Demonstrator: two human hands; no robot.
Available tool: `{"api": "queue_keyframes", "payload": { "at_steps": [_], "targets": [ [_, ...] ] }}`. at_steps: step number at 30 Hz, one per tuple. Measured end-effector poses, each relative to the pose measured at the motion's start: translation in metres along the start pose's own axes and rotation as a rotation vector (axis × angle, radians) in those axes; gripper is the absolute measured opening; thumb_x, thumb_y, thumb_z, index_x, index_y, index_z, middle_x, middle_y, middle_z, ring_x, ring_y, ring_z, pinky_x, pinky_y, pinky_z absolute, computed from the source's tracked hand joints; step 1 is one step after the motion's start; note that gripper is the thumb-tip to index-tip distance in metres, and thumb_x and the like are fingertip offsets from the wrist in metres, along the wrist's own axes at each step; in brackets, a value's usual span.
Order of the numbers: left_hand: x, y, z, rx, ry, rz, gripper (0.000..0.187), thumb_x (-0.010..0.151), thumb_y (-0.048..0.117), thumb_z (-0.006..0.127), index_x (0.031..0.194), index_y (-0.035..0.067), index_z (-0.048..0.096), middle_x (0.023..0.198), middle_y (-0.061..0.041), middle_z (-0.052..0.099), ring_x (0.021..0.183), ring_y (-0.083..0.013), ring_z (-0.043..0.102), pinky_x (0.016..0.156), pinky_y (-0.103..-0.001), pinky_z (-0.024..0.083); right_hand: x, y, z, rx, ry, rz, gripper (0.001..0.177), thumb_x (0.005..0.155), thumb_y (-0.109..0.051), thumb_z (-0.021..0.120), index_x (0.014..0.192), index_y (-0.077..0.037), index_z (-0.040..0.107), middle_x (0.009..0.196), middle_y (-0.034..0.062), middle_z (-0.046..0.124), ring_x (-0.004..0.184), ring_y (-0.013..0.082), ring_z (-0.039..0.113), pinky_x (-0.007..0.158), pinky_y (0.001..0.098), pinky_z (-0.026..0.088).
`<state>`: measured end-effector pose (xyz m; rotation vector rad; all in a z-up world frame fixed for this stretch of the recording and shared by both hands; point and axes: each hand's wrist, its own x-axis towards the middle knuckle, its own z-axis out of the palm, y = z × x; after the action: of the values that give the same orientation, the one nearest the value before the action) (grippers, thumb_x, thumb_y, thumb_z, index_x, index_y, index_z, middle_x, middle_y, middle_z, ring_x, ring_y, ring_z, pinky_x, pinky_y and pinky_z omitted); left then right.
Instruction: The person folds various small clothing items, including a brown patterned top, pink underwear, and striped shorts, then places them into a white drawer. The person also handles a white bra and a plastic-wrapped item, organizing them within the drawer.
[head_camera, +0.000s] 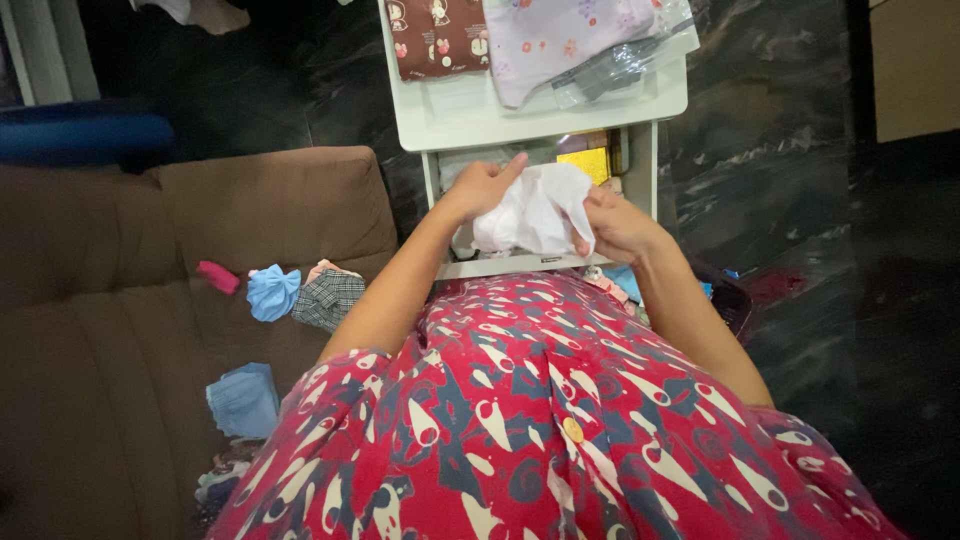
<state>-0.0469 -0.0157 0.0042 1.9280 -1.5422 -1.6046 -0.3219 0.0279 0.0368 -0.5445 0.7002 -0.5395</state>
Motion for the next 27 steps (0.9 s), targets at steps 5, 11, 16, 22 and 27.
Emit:
{"api": "queue_keyframes", "payload": {
  "at_steps": [5,11,16,22,27],
  "targets": [
    [0.017,0.000,0.000,-0.377,0.016,-0.193,0.099,0.090,0.083,0.041,0.113,-0.009,0.067,0.095,-0.015,0.070,0.084,-0.0219,0.068,0.074,-0.038,0.056,0.008,-0.012,0.034,-0.194,0.062,0.061,0.045,0.098,-0.012,0.065,0.142,-0.006,0.057,0.092,0.0018,0.068,0.061,0.0077,0.061,0.053,0.0244,0.050],
    [0.027,-0.008,-0.003,-0.782,-0.084,-0.218,0.098,0.083,0.082,0.048,0.109,-0.009,0.072,0.094,-0.013,0.070,0.079,-0.0211,0.065,0.066,-0.037,0.055,0.010,-0.023,0.069,-0.199,0.037,0.174,0.047,0.089,-0.008,0.062,0.136,-0.009,0.059,0.082,0.0040,0.069,0.053,0.0109,0.062,0.040,0.0265,0.045],
    [0.036,-0.005,0.019,-0.724,0.089,-0.149,0.089,0.085,0.078,0.050,0.100,-0.006,0.072,0.083,-0.007,0.068,0.071,-0.0157,0.059,0.060,-0.035,0.052,0.029,-0.010,0.083,-0.242,-0.014,0.059,0.038,0.090,-0.009,0.067,0.127,-0.009,0.061,0.079,0.0014,0.064,0.051,0.0070,0.053,0.037,0.0243,0.036],
    [0.023,0.000,0.026,-0.804,0.249,-0.020,0.073,0.096,0.069,0.058,0.088,-0.003,0.064,0.070,0.002,0.049,0.062,-0.0098,0.039,0.051,-0.031,0.037,0.041,-0.025,0.112,-0.534,0.094,0.104,0.029,0.089,-0.017,0.071,0.115,-0.009,0.062,0.074,0.0000,0.056,0.049,0.0052,0.043,0.037,0.0240,0.030],
    [0.003,0.008,0.001,-0.804,0.079,-0.109,0.040,0.087,0.048,0.072,0.093,0.009,0.070,0.061,0.003,0.053,0.045,-0.0092,0.041,0.040,-0.029,0.033,0.036,-0.029,0.116,-0.645,0.112,0.151,0.027,0.090,-0.022,0.076,0.109,-0.009,0.061,0.072,-0.0008,0.047,0.050,0.0040,0.034,0.038,0.0239,0.024]
  ]
}}
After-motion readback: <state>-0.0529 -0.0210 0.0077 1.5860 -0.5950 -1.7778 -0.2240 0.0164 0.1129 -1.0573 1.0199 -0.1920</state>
